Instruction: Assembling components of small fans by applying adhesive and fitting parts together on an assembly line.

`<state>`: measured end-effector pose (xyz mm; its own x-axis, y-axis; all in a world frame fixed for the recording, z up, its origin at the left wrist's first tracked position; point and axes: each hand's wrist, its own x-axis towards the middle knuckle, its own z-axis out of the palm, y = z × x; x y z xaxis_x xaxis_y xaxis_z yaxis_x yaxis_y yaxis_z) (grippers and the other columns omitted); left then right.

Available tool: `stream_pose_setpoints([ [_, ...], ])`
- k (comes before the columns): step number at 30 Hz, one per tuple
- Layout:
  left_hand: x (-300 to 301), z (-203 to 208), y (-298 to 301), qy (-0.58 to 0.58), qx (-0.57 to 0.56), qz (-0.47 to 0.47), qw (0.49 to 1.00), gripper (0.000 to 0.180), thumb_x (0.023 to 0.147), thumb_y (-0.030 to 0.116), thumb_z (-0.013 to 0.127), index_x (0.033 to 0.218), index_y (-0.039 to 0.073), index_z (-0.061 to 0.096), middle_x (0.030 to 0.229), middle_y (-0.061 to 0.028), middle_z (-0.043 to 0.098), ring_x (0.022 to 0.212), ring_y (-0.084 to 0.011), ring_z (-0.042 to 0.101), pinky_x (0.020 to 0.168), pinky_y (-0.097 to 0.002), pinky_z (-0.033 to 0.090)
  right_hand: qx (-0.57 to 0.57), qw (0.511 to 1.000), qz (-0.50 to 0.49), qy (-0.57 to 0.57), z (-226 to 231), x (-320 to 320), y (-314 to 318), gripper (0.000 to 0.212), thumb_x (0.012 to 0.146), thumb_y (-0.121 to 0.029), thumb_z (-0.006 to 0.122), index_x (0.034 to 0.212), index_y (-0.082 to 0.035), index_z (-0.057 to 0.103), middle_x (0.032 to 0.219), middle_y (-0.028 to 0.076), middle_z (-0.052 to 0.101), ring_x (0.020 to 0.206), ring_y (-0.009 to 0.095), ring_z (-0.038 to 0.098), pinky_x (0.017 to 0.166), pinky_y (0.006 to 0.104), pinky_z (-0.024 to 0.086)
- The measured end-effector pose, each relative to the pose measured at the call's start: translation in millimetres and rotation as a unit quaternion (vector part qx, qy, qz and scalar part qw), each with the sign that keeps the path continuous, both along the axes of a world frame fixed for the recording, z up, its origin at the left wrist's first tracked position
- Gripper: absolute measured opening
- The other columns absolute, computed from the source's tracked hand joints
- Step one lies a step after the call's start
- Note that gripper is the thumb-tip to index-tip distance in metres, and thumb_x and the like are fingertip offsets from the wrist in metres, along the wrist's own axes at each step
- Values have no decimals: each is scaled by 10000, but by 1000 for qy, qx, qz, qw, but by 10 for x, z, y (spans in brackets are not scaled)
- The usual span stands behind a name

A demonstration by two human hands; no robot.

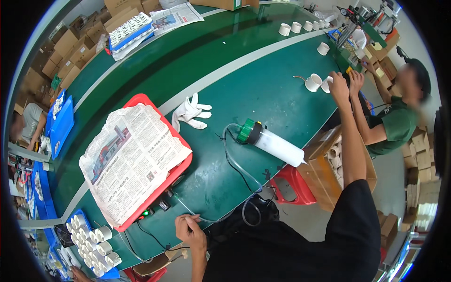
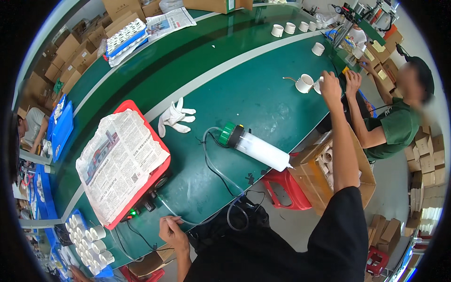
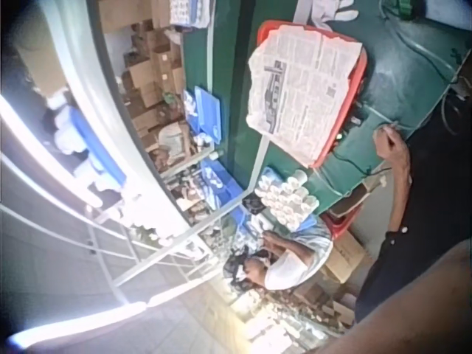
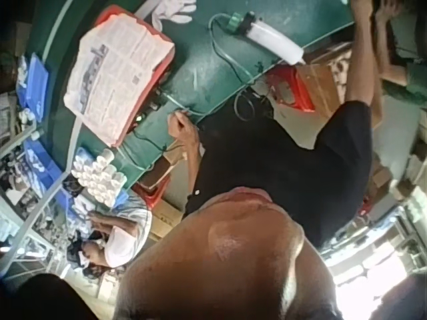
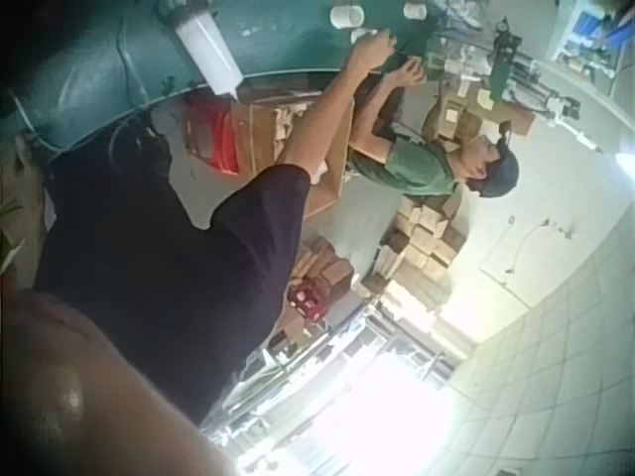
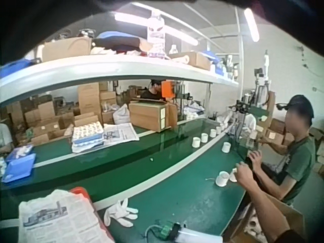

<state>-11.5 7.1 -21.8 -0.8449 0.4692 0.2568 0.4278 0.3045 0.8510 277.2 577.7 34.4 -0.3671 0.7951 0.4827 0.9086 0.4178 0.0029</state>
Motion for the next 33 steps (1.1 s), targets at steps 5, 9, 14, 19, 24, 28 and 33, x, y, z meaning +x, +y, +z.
stream_pose_setpoints([
  [5, 5, 4, 2, 4, -10, 18, 1000, 272, 931, 49, 520, 680, -11, 602, 683, -94, 631, 685, -253, 576, 657, -357, 434, -47, 992, -65, -96, -245, 285, 462, 151, 746, -111, 701, 848, -4, 671, 984, 195, 628, 963, 396, 612, 851, 468, 509],
  [9, -14, 0, 37, 3, -19, 15, 1000, 252, 919, 26, 519, 684, -7, 605, 679, -90, 621, 676, -254, 569, 659, -362, 427, -91, 991, -92, 31, -348, 401, 779, 277, 786, -238, 704, 893, 18, 705, 870, 219, 691, 818, 384, 675, 758, 466, 532],
  [14, -36, 14, 22, 56, -39, -13, 998, 240, 910, 11, 527, 684, -5, 606, 677, -91, 608, 675, -259, 563, 651, -369, 424, -268, 939, 9, 214, -167, -1, 687, 431, 852, -383, 671, 881, 45, 713, 721, 156, 677, 676, 253, 666, 666, 385, 501],
  [19, 0, 32, 0, 65, -8, 46, 997, 222, 903, -5, 533, 699, -6, 620, 692, -113, 597, 690, -270, 557, 638, -369, 431, -235, 964, 110, 52, -117, -186, 564, 356, 819, -303, 711, 807, 53, 684, 674, 164, 636, 650, 248, 647, 613, 395, 480],
  [24, -39, 38, 0, 69, 5, 26, 997, 173, 866, -19, 556, 725, 0, 654, 710, -117, 579, 729, -269, 566, 654, -366, 448, -117, 980, 154, 44, 131, -158, 260, 319, 844, -254, 678, 751, 51, 653, 628, 180, 599, 575, 245, 600, 553, 397, 445],
  [28, -9, 138, 34, 95, 17, -30, 995, 83, 807, -33, 601, 787, 8, 670, 796, -105, 622, 783, -290, 584, 705, -372, 478, -296, 906, 226, 199, 825, -902, -1385, 178, 900, -120, 605, 827, 41, 622, 697, -6, 542, 660, 66, 481, 579, 251, 374],
  [33, 201, 245, 78, 185, 56, -129, 973, 473, 690, 239, 840, 1089, 115, 619, 1056, -52, 638, 981, -267, 558, 862, -368, 446, -459, 816, 290, 200, 819, -1749, -3346, 121, 767, -33, 727, 868, 3, 670, 766, 75, 582, 630, 185, 537, 590, 288, 433],
])
